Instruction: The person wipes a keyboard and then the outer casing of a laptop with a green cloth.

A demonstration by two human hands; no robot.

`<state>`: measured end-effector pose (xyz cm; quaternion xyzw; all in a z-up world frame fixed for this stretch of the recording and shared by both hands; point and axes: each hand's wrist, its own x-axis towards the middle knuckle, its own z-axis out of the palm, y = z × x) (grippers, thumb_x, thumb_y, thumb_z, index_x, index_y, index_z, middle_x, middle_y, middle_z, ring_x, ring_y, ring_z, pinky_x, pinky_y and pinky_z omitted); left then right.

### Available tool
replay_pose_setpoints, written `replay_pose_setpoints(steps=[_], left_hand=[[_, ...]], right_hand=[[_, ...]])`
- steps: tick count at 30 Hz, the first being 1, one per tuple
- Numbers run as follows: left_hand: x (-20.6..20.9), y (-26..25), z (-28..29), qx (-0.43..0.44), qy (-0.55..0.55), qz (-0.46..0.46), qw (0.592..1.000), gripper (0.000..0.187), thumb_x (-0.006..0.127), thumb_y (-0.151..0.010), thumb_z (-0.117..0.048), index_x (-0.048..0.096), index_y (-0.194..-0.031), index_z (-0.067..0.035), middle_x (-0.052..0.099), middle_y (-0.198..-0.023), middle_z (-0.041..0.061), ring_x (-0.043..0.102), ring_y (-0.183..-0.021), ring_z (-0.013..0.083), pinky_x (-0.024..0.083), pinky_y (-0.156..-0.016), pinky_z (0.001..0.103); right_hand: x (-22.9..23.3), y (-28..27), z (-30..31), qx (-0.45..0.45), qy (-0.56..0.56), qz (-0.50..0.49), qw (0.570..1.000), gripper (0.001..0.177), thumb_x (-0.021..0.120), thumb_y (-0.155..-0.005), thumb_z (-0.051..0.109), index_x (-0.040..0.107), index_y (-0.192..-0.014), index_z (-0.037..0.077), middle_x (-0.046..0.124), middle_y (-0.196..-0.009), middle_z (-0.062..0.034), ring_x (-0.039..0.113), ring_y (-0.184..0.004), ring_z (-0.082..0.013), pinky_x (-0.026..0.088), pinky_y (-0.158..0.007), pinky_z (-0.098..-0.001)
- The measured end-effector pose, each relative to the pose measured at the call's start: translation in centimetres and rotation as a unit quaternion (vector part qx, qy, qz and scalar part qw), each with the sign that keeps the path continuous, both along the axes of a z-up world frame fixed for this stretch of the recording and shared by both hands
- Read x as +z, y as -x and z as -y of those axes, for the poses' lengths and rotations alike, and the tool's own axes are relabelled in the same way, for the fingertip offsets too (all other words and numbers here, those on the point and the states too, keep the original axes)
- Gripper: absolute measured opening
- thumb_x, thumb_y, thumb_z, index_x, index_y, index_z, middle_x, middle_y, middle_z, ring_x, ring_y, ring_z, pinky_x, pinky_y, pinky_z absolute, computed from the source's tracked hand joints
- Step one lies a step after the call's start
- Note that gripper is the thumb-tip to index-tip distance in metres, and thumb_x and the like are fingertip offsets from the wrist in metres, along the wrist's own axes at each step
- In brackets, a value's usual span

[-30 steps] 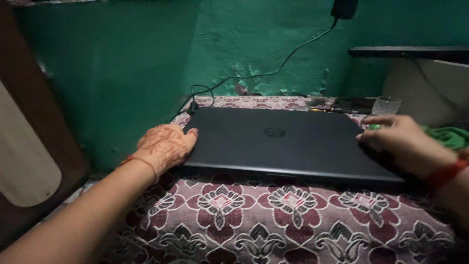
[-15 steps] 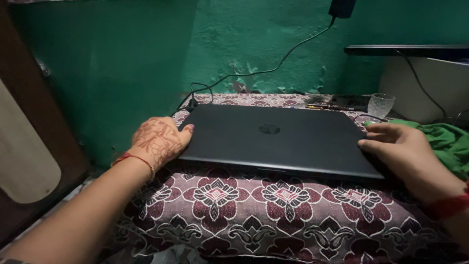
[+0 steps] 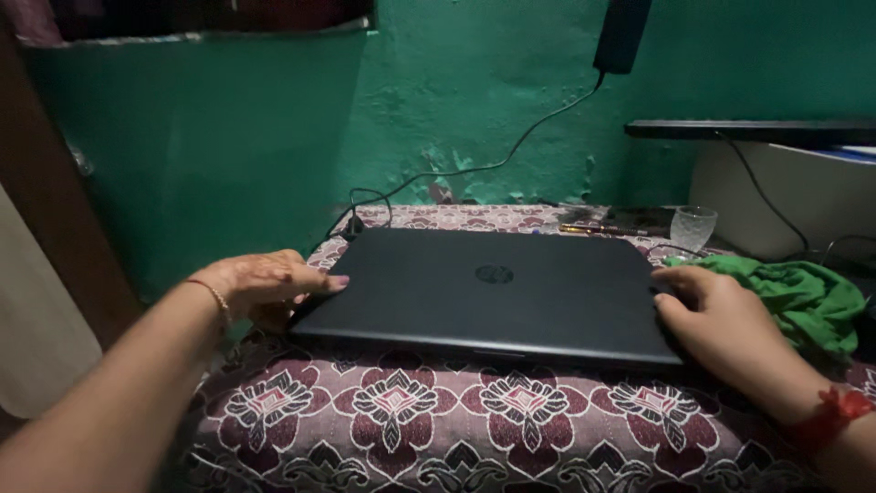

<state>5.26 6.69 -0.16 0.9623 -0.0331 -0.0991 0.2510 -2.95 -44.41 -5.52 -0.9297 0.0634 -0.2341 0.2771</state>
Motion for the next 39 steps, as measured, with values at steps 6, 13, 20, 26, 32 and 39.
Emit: replay_pose_setpoints(steps=[6,13,20,26,32,39], left_hand=[[1.9,2.0,1.5,0.058,0.078,-0.054,0.994,0.052,0.077,-0.092,-0.046,0.050,-0.068,-0.009,0.047,-0.061,0.001,0.050,-0.049,0.0148,0.042,-0.043,0.032],[7.4,5.0,9.9,0.013,-0.117,0.162,0.980,0.048,0.068,-0.092,-0.050,0.074,-0.109,-0.005,0.074,-0.093,0.015,0.073,-0.083,0.0268,0.061,-0.075,0.040],[1.6,9.3,17.9,-0.107,-0.096,0.267,0.953,0.068,0.054,-0.089,-0.065,0.059,-0.136,-0.016,0.058,-0.137,0.009,0.053,-0.130,0.0291,0.039,-0.111,0.048],[0.4,9.2,18.3,-0.110,-0.089,0.226,0.964,0.078,0.050,-0.086,-0.071,0.052,-0.145,-0.020,0.048,-0.150,0.001,0.040,-0.143,0.0243,0.022,-0.118,0.062],[0.1,9.4,18.3,-0.104,-0.097,0.225,0.964,0.079,0.049,-0.085,-0.072,0.054,-0.144,-0.019,0.049,-0.151,0.000,0.040,-0.145,0.0226,0.022,-0.120,0.061],[0.2,9.3,18.1,-0.099,-0.096,0.214,0.967,0.082,0.050,-0.085,-0.075,0.054,-0.144,-0.018,0.048,-0.152,0.002,0.040,-0.144,0.0261,0.019,-0.122,0.060]], right_hand=[[0.9,0.7,-0.9,0.001,0.008,-0.007,1.000,0.045,0.066,-0.092,0.028,0.070,-0.133,0.011,0.076,-0.122,-0.0181,0.073,-0.114,-0.0313,0.055,-0.101,-0.0401],[2.6,0.8,-2.1,0.030,0.133,-0.014,0.991,0.042,0.063,-0.089,0.027,0.069,-0.128,0.010,0.075,-0.118,-0.0177,0.073,-0.111,-0.0327,0.055,-0.102,-0.0404],[5.7,-1.9,-0.1,0.002,0.329,0.168,0.929,0.050,0.065,-0.082,0.035,0.065,-0.125,0.009,0.065,-0.133,-0.0138,0.059,-0.124,-0.0321,0.049,-0.104,-0.0437],[3.7,-2.3,4.1,-0.100,0.305,-0.150,0.935,0.048,0.048,-0.101,0.051,0.059,-0.140,0.025,0.070,-0.130,-0.0047,0.069,-0.118,-0.0244,0.056,-0.101,-0.0419],[1.5,-1.5,4.3,-0.059,0.339,-0.070,0.936,0.046,0.055,-0.092,0.050,0.062,-0.134,0.032,0.073,-0.119,-0.0051,0.070,-0.114,-0.0244,0.058,-0.095,-0.0401],[3.5,-1.5,4.0,-0.076,0.247,0.082,0.962,0.063,0.075,-0.080,0.015,0.064,-0.141,0.025,0.071,-0.107,-0.0097,0.069,-0.101,-0.0281,0.059,-0.081,-0.0422]])
